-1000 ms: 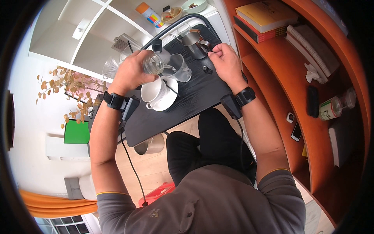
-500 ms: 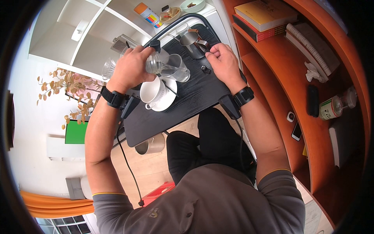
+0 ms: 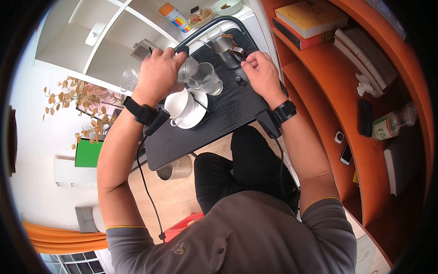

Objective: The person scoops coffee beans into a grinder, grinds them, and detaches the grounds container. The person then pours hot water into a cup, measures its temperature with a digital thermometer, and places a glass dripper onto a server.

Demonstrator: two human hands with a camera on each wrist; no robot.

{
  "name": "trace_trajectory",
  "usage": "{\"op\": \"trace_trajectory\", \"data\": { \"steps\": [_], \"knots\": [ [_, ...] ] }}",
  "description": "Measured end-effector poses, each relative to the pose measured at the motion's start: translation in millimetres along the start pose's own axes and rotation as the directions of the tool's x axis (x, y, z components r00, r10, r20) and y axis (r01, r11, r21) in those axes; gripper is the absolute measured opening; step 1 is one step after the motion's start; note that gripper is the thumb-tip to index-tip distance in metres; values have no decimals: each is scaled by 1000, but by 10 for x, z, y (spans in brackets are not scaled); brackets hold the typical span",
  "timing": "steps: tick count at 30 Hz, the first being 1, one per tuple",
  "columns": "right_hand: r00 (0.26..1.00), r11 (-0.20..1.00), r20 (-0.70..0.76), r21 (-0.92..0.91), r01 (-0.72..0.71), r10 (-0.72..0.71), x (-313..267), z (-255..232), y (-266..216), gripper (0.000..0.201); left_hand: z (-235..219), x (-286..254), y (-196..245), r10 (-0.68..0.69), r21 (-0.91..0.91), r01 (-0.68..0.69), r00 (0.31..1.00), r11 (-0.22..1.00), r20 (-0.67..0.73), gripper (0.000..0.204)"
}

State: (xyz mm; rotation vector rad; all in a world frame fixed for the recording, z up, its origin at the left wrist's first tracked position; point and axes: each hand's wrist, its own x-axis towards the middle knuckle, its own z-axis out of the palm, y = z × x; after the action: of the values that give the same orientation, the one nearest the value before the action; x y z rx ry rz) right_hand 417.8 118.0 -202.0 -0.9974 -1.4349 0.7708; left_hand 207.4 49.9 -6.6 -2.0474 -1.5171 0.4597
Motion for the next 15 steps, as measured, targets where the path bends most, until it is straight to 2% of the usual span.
{"op": "trace_trajectory", "data": {
  "steps": [5, 7, 8, 9, 11, 12, 13, 15],
  "knots": [
    [1000, 1000, 1, -7, 10, -10, -6, 0, -10, 20, 183, -70, -98, -77, -164, 66, 995, 984, -59, 62],
    [1000, 1000, 1, -8, 5, -5, -9, -2, -13, 20, 280, -145, -183, -149, -324, 73, 965, 943, -216, 65],
    [1000, 1000, -2, -5, -3, 3, -6, -1, -10, 19, 311, -196, -232, -184, -406, 68, 950, 911, -254, 69],
    [1000, 1000, 7, -9, 4, -4, -1, 3, 9, 19, 343, -268, -284, -195, -412, 77, 947, 908, -254, 69],
    [1000, 1000, -6, 16, 14, -14, 9, 16, 59, 19, 414, -481, -386, -360, -675, 39, 868, 737, -343, 70],
    [1000, 1000, 10, 18, 19, -19, 15, 18, 70, 19, 488, -610, -433, -439, -759, 46, 838, 649, -324, 72],
    [1000, 1000, 6, 21, 19, -19, 18, 17, 83, 20, 583, -748, -465, -454, -760, 62, 833, 646, -318, 72],
    [1000, 999, 5, 35, 10, -10, 19, 21, 109, 19, 781, -1047, -479, -678, -962, 28, 715, 273, -172, 73]
  ]
}}
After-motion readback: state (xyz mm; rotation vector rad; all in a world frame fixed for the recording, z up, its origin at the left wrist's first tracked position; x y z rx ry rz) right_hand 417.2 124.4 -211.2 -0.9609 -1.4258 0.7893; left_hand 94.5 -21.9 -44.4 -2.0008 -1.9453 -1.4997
